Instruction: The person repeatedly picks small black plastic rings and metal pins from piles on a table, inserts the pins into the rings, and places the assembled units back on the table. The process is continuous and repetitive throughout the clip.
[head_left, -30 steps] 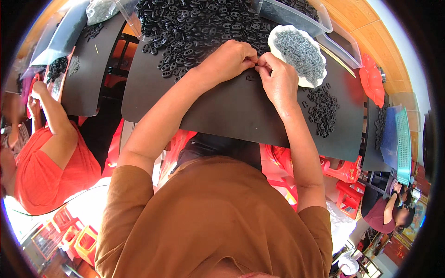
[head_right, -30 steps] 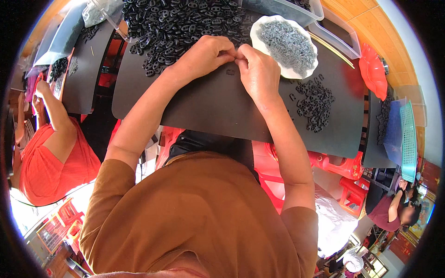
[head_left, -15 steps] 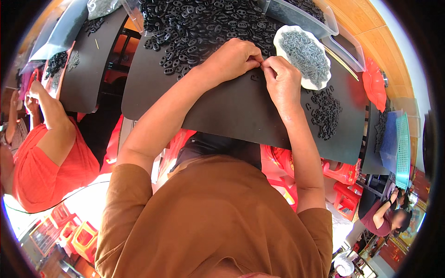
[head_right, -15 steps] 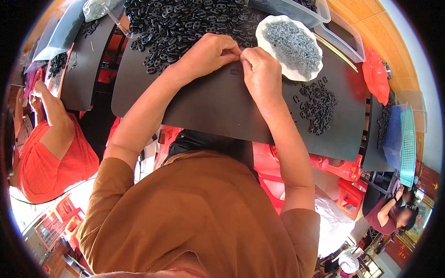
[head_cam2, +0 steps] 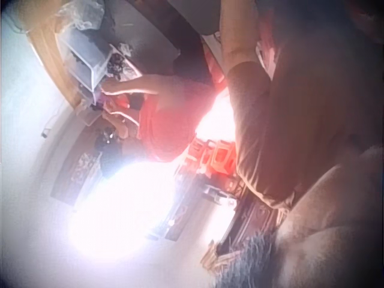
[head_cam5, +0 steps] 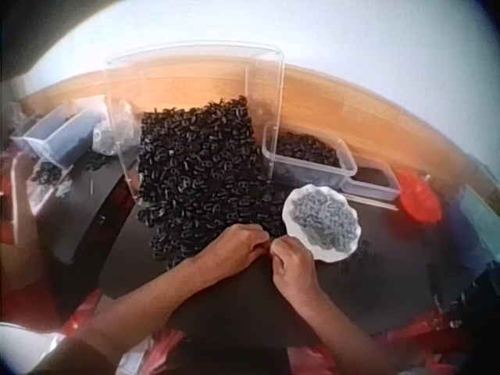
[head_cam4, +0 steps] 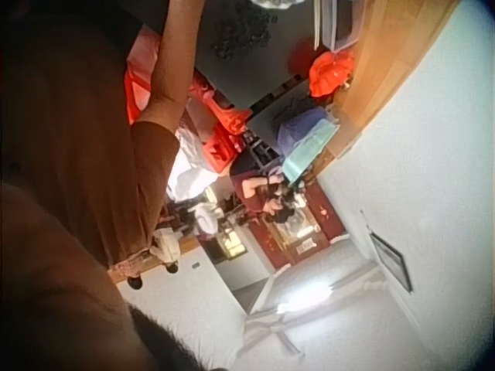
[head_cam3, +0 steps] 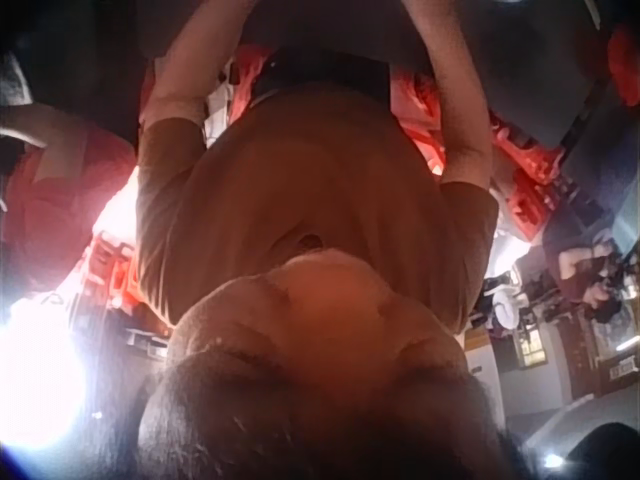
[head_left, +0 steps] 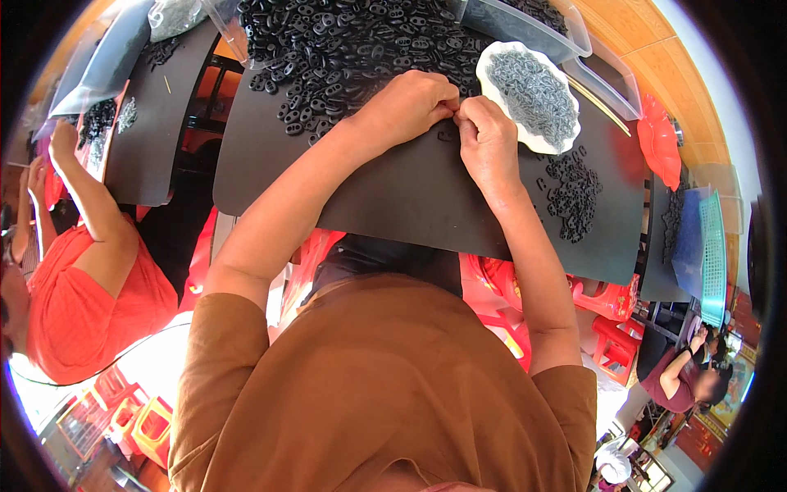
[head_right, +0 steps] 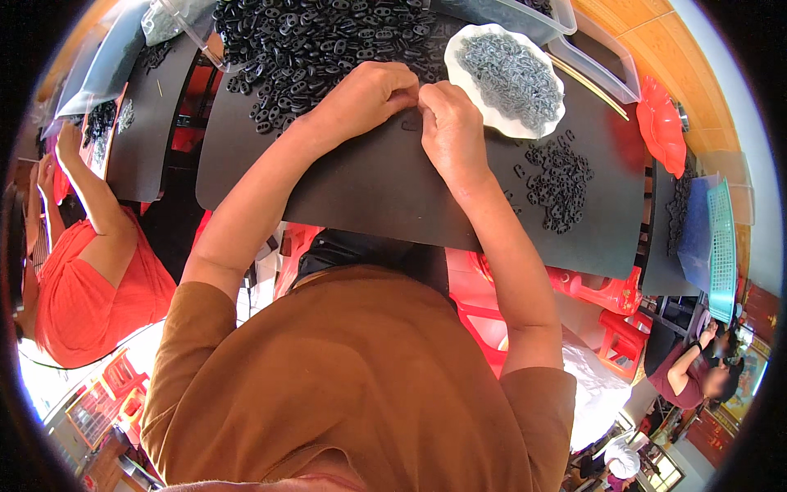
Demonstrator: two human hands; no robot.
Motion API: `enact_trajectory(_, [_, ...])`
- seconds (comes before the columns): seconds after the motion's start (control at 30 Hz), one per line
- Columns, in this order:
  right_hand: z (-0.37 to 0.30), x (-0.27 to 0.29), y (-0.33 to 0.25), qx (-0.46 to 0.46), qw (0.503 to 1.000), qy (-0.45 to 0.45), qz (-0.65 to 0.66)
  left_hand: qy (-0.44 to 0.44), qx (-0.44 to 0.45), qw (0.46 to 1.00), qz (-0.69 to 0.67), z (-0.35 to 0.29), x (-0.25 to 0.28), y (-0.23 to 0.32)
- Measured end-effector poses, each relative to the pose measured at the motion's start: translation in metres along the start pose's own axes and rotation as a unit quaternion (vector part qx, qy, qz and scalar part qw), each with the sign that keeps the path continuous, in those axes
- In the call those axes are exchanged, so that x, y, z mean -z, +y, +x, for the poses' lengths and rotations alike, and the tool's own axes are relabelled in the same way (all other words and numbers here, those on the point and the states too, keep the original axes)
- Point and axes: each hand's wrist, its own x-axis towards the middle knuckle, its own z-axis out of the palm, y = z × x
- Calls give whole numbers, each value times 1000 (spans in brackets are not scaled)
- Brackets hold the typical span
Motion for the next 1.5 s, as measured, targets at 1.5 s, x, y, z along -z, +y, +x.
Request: enact_trajectory(1.5, [-2, 148, 46, -204, 974, -88, -49, -71, 50, 989, 116, -2, 22, 23])
